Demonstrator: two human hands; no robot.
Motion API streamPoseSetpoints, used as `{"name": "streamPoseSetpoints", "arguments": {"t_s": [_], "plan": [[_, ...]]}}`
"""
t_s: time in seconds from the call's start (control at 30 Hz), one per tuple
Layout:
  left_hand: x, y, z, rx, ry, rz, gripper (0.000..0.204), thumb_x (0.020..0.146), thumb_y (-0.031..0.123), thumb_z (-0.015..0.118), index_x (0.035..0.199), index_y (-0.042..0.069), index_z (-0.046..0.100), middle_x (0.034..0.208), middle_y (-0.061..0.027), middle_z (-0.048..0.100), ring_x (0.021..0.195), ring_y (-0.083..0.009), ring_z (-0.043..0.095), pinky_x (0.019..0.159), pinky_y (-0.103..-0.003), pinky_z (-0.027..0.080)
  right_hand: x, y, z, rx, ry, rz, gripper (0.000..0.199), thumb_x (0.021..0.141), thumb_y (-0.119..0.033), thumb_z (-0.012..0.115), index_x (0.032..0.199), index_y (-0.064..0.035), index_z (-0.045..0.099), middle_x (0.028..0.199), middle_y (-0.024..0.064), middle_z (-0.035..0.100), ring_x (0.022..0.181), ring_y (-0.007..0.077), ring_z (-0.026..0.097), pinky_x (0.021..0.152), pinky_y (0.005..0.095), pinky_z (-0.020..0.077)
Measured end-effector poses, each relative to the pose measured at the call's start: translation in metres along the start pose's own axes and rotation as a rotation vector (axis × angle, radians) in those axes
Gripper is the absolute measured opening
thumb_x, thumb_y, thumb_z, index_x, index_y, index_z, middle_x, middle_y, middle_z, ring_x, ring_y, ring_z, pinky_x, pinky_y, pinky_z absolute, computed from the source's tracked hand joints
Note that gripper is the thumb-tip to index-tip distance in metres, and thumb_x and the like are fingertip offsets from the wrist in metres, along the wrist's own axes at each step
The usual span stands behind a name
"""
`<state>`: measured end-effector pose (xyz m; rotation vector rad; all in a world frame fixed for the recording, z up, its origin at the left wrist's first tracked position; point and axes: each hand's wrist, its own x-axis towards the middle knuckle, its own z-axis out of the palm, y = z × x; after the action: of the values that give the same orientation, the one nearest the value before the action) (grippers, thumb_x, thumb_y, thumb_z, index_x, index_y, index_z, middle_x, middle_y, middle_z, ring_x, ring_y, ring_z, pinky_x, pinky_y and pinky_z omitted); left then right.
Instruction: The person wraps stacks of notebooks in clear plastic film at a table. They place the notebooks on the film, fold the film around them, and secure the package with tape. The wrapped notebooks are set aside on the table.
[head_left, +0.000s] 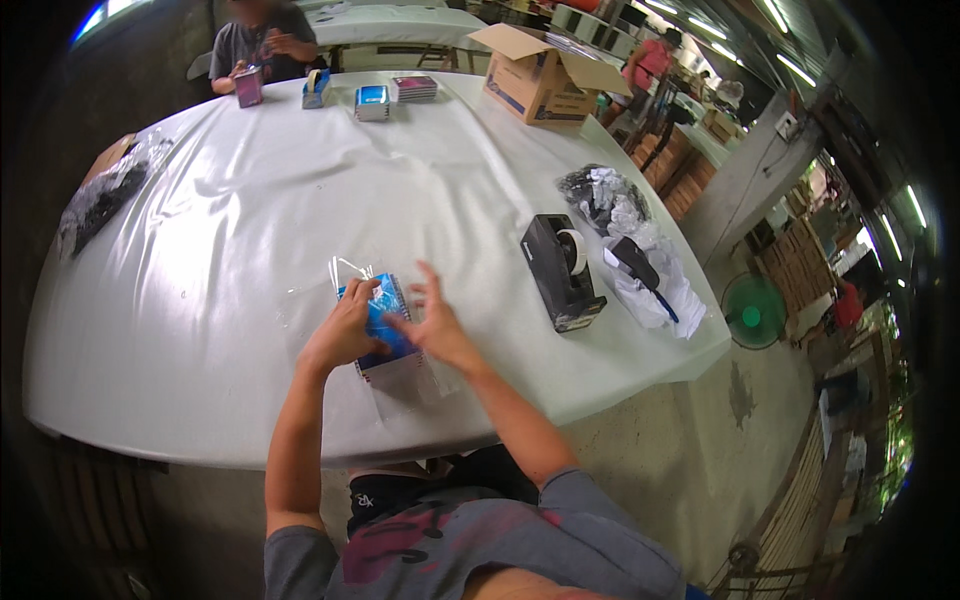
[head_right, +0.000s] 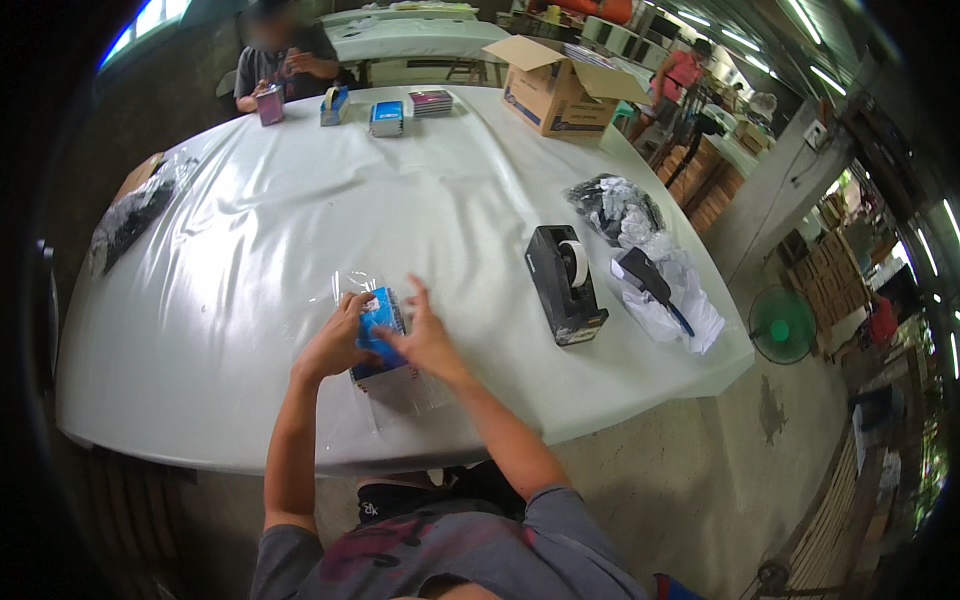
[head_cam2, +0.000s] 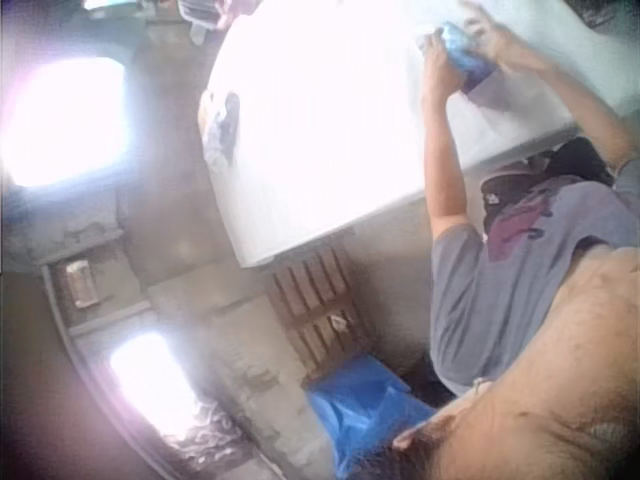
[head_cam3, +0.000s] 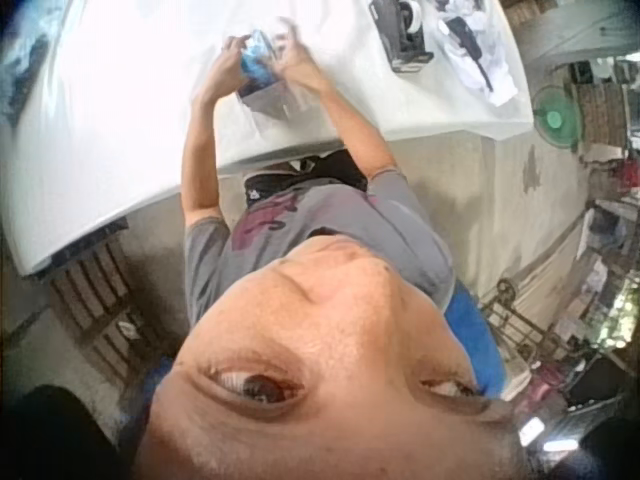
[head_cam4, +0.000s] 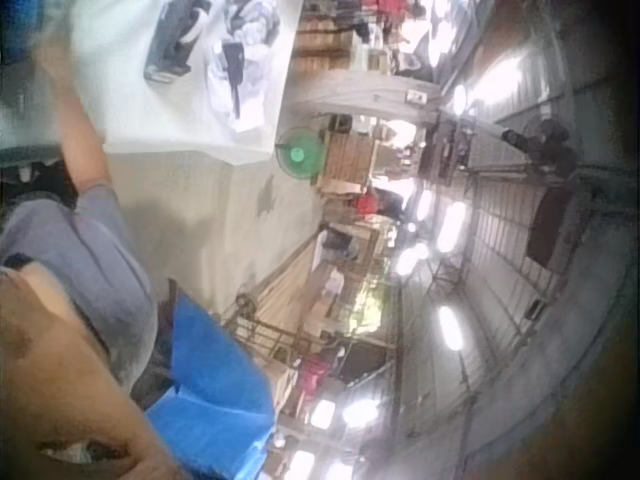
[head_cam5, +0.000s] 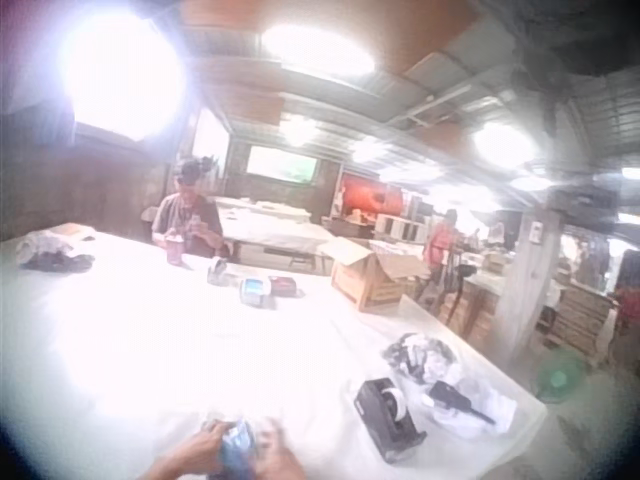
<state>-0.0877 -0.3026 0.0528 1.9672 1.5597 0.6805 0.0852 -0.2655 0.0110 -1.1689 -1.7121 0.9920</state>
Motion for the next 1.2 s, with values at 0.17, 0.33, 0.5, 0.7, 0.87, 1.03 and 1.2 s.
{"name": "streamPoseSetpoints", "arguments": {"t_s": [0.17, 0.33, 0.5, 0.7, 0.87, 1.03, 1.2], "plan": [[0.000, -0.006, 0.001, 0.022, 0.006, 0.051, 0.090, 0.052, 0.009, 0.084, 0.129, 0.000, 0.038, 0.122, -0.0157, 0.044, 0.117, -0.0325, 0.047, 0.099, -0.037, 0.042, 0.017, 0.033, -0.013, 0.332, -0.068, 0.238, 0.061, 0.078, -0.007, 0.071, 0.131, -0.0100, 0.041, 0.087, 0.0143, 0.067, 0.084, 0.0228, 0.066, 0.078, 0.0373, 0.0519], [-0.001, 0.008, -0.005, 0.009, -0.031, -0.020, 0.085, 0.055, 0.006, 0.081, 0.127, -0.003, 0.038, 0.123, -0.0151, 0.043, 0.117, -0.0316, 0.046, 0.100, -0.036, 0.041, 0.034, 0.084, -0.083, -0.523, 0.414, 0.073, 0.042, 0.075, 0.004, 0.063, 0.114, -0.0069, 0.050, 0.079, 0.0082, 0.066, 0.075, 0.0181, 0.066, 0.067, 0.0313, 0.0536], [0.001, 0.010, -0.005, 0.012, -0.040, -0.022, 0.084, 0.055, 0.007, 0.082, 0.127, -0.002, 0.039, 0.121, -0.0145, 0.044, 0.116, -0.0304, 0.047, 0.099, -0.037, 0.042, 0.052, 0.012, -0.078, 0.104, 0.189, -0.215, 0.017, 0.082, 0.001, 0.059, 0.097, -0.0048, 0.057, 0.083, 0.0058, 0.062, 0.075, 0.0133, 0.062, 0.068, 0.0261, 0.0507], [0.000, 0.004, -0.004, 0.054, -0.033, -0.014, 0.083, 0.054, 0.008, 0.083, 0.126, 0.001, 0.041, 0.117, -0.0151, 0.046, 0.114, -0.0318, 0.049, 0.096, -0.038, 0.044, 0.076, 0.012, 0.024, 0.058, -0.190, 0.022, 0.038, 0.083, -0.022, 0.068, 0.112, -0.0041, 0.051, 0.102, 0.0142, 0.062, 0.097, 0.0208, 0.060, 0.083, 0.0325, 0.0473], [0.002, 0.004, -0.006, 0.052, -0.037, -0.006, 0.084, 0.052, 0.011, 0.084, 0.125, 0.001, 0.042, 0.116, -0.0155, 0.048, 0.112, -0.0310, 0.049, 0.096, -0.039, 0.043, 0.113, 0.032, 0.020, 0.491, -0.502, 0.182, 0.050, 0.075, -0.014, 0.076, 0.118, -0.0040, 0.052, 0.100, 0.0141, 0.064, 0.092, 0.0159, 0.061, 0.073, 0.0292, 0.0486], [0.004, 0.008, -0.006, 0.057, -0.064, 0.013, 0.082, 0.057, 0.012, 0.082, 0.126, 0.000, 0.041, 0.120, -0.0169, 0.045, 0.115, -0.0323, 0.049, 0.097, -0.039, 0.042, 0.130, 0.001, 0.010, 0.071, -0.039, -0.423, 0.058, 0.068, -0.002, 0.075, 0.122, -0.0119, 0.053, 0.111, 0.0013, 0.061, 0.077, 0.0115, 0.057, 0.072, 0.0266, 0.0487], [-0.003, -0.008, -0.006, 0.038, -0.109, -0.006, 0.083, 0.058, 0.017, 0.082, 0.128, 0.001, 0.039, 0.125, -0.0179, 0.045, 0.118, -0.0351, 0.045, 0.099, -0.040, 0.039, 0.077, -0.046, -0.023, -0.150, -0.994, -0.685, 0.078, 0.065, 0.016, 0.062, 0.133, -0.0177, 0.043, 0.130, 0.0039, 0.046, 0.093, 0.0221, 0.056, 0.080, 0.0306, 0.0507]]}}
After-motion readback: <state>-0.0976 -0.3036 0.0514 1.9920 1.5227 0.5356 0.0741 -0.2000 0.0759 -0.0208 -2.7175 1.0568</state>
